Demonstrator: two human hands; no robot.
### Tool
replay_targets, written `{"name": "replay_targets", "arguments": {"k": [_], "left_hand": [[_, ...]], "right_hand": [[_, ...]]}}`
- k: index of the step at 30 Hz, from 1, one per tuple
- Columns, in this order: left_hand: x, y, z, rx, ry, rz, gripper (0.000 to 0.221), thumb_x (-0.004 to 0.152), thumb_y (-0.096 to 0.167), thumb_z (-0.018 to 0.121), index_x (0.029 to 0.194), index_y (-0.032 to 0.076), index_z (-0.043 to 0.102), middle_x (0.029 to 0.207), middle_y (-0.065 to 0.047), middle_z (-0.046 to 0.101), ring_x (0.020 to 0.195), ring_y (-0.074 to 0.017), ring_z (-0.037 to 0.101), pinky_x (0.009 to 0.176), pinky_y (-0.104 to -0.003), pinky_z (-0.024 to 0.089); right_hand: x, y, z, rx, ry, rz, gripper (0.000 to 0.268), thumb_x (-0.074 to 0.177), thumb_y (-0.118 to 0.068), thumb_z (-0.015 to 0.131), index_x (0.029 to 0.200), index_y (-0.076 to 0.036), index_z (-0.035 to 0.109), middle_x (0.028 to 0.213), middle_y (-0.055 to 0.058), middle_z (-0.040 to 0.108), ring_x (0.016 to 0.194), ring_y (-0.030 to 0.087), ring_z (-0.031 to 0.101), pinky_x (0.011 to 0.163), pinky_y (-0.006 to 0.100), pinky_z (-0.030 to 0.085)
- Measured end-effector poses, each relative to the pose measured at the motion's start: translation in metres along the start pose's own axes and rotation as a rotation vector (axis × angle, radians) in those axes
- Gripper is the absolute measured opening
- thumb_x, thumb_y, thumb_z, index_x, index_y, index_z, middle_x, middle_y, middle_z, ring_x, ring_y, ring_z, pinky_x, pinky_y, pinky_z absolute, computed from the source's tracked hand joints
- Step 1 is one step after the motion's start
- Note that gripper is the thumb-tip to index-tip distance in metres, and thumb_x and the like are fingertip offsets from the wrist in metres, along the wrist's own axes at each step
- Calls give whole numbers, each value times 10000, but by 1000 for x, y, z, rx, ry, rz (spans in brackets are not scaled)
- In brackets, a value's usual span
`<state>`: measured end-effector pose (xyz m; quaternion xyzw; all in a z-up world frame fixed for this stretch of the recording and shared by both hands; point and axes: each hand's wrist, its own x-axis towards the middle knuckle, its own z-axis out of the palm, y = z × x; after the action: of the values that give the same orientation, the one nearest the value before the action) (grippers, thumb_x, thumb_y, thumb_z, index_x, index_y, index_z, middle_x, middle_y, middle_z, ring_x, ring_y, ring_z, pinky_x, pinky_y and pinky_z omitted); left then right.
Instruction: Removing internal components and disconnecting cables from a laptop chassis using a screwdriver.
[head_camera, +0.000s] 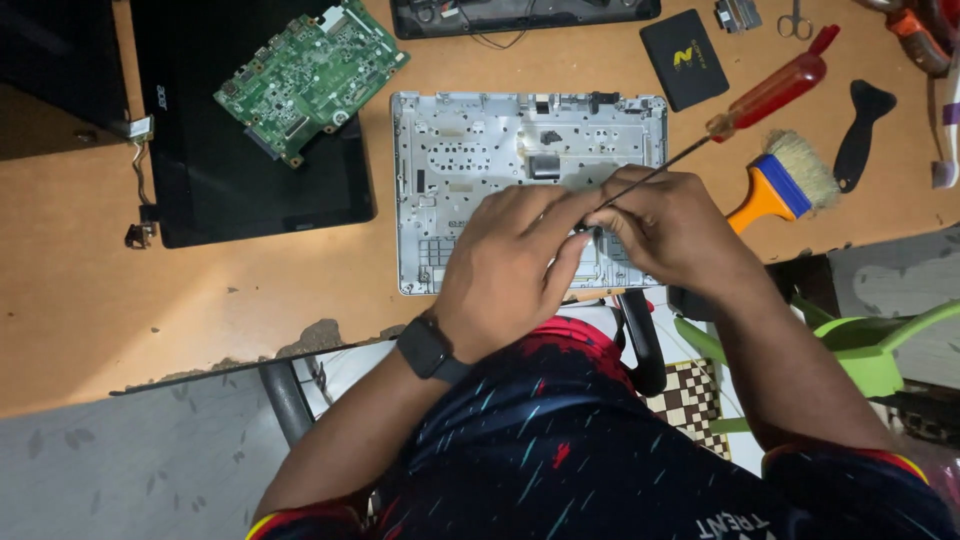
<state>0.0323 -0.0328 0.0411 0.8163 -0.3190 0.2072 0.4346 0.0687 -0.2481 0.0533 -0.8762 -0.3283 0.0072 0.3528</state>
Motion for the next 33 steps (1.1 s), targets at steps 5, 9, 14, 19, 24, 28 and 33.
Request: {"name": "replay_targets", "arguments": {"k": [5,9,14,19,24,28,33], "left_hand": [[30,11,5,-247,-163,-78,407,1111,281,558,1478,126,474,1366,-143,617,1161,-286,704,931,-384,616],[67,22,3,-238,-105,-55,270,1030,279,572,1143,39,622,1085,-118,556,916,-297,637,699,-402,519],[84,24,6,-289,-164,-83,350,1023,335,456,847,52,565,839,-97,664,697,-226,635,582,-351,468],[93,24,-1,-261,-301,-110,427,1013,362,373,759,77,565,652,-53,622,566,-201,586,538,-351,399],[93,16,-3,-308,-340,2,333,1011,299,399,799,96,556,628,-48,599,551,-221,573,519,-373,376],[89,18,-8,-341,-352,-5,367,1020,332,370,748,101,457,604,-38,473,545,-205,474,537,-375,324],[48,-1,-42,-244,-262,30,418,1140,295,312,1345,-14,504,1194,-241,609,1075,-395,579,892,-489,477]], "right_hand": [[-24,33,9,-110,15,-99,99,950,-105,675,938,-12,645,808,133,658,713,313,653,671,417,508],[-27,36,6,-126,37,-76,91,944,-88,671,960,-4,641,852,149,663,763,326,653,698,426,507],[-34,37,0,-144,72,-37,92,937,-69,666,984,5,636,900,166,668,820,340,653,729,436,505],[-40,35,0,-155,96,0,104,930,-50,661,1008,14,631,949,184,673,876,354,653,760,446,503],[-38,28,-1,-173,126,25,132,921,-24,655,1040,25,625,1014,207,680,952,372,653,801,459,500],[-33,10,-2,-43,171,73,92,966,-35,607,879,-8,595,863,129,661,779,269,638,695,401,478],[-17,-16,1,72,219,26,109,998,-71,708,1055,21,714,986,137,716,879,254,692,778,354,533]]}}
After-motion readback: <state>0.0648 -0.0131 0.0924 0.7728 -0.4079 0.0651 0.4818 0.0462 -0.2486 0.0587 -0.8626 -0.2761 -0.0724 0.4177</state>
